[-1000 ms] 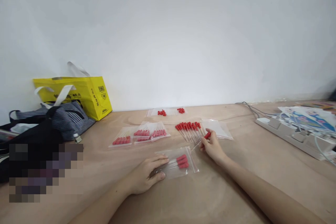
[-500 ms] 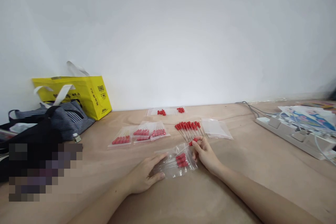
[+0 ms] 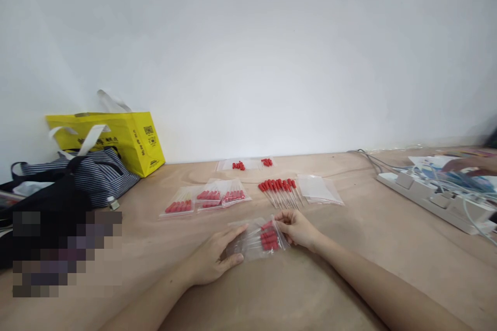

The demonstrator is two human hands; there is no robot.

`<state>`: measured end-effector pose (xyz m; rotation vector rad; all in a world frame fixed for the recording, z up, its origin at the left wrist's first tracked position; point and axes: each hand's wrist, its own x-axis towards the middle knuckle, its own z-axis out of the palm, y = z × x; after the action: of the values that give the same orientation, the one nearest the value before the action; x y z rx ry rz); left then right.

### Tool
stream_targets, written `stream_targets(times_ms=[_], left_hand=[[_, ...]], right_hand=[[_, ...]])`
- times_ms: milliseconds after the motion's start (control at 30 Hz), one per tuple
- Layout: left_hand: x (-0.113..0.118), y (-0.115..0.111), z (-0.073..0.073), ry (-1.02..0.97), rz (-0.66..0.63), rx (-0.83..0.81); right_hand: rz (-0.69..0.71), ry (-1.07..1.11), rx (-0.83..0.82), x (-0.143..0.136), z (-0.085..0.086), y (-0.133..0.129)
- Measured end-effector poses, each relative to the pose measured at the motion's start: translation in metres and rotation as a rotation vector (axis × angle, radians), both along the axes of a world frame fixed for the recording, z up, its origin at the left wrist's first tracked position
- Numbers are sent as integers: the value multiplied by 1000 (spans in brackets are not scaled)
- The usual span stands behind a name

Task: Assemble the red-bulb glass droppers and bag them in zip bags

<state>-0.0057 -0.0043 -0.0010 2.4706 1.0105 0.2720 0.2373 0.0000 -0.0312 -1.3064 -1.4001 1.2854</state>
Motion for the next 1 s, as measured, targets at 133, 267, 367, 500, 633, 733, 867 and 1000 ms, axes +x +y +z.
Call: stream_targets(times_ms=[133, 267, 367, 500, 633, 733, 867, 1000], left_hand=[[0, -1, 1, 15, 22, -5], [1, -1, 2, 19, 6, -1], [1, 0, 2, 16, -13, 6], [-1, 2, 0, -32, -41, 11], [-3, 4, -3, -44, -42, -1], [-5, 4, -4, -35, -45, 0], [-4, 2, -2, -20, -25, -18], [-1, -1, 3, -22, -10, -22]], right_hand=[[44, -143, 41, -2, -3, 1], [-11, -240, 52, 4, -3, 2], [-166, -329, 101, 23, 4, 12], [-448, -483, 168, 56, 16, 40], [-569, -608, 136, 69, 22, 69], [-596, -662, 111, 64, 19, 82], [-614, -693, 96, 54, 14, 89], [-628, -691, 97, 48, 18, 91]])
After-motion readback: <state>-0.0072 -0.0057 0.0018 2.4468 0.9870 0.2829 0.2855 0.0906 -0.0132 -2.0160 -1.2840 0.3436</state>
